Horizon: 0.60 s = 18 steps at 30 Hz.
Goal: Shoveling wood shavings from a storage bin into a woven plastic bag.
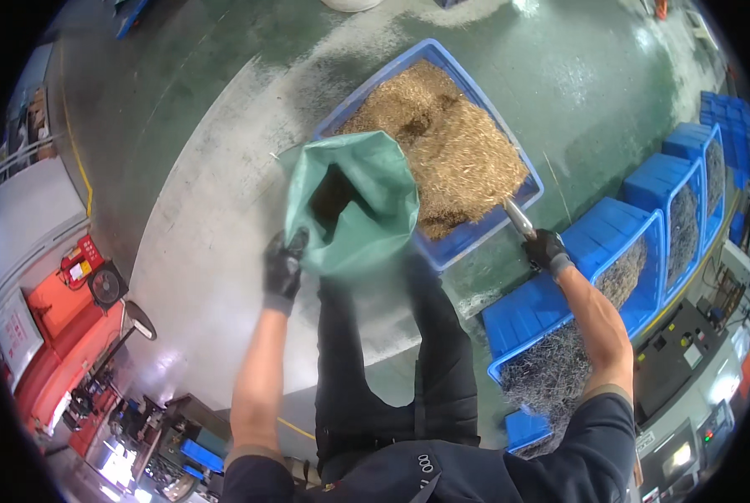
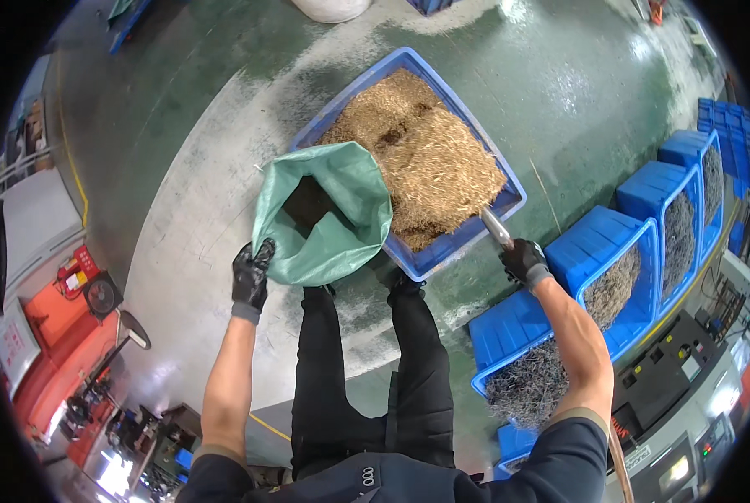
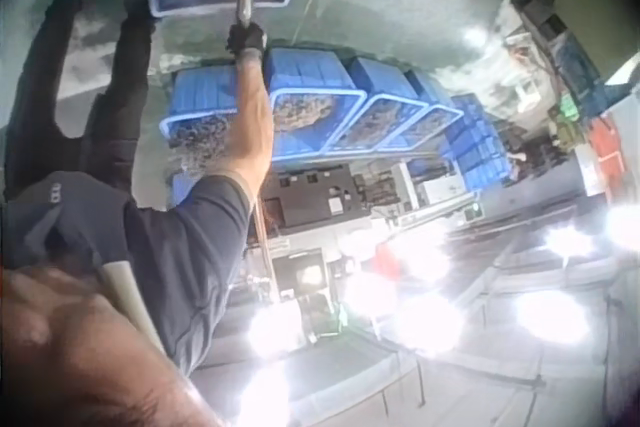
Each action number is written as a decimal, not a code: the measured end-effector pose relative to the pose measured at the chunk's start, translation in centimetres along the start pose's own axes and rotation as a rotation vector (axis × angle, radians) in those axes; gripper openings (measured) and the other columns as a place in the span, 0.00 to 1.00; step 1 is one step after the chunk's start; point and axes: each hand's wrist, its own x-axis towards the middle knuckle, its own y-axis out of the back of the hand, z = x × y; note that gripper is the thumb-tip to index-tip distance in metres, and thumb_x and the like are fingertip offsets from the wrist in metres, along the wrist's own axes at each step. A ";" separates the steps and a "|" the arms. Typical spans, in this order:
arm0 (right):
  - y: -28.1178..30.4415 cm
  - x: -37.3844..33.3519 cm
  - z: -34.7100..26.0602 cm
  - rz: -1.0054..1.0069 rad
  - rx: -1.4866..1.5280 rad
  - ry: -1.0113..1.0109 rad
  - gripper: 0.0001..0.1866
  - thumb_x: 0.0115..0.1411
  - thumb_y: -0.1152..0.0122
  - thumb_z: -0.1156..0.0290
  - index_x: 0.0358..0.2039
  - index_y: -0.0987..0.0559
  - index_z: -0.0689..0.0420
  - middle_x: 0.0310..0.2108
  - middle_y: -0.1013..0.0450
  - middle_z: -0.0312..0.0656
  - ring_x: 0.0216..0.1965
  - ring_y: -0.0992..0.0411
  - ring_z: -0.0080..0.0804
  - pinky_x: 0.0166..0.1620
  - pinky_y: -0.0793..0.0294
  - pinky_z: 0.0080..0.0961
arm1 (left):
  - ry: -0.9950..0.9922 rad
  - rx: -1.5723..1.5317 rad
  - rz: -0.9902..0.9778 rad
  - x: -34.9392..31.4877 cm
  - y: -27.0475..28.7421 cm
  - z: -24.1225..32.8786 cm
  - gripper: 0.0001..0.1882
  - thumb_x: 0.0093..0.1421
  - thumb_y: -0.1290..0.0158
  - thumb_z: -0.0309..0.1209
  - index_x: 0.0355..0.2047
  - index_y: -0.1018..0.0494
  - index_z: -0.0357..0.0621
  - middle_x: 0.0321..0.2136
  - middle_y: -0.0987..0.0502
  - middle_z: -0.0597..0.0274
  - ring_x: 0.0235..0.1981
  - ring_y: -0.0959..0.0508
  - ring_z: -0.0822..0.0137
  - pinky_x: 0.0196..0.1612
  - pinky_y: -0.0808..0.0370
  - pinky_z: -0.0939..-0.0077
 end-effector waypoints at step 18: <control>-0.8 -2.7 -5.8 -0.130 -0.337 0.227 0.13 0.59 0.43 0.61 0.31 0.20 0.58 0.20 0.24 0.44 0.20 0.24 0.34 0.24 0.27 0.36 | -0.056 0.247 0.003 0.8 -6.9 5.5 0.17 0.63 0.43 0.42 0.39 0.21 0.39 0.33 0.18 0.51 0.35 0.19 0.57 0.41 0.25 0.66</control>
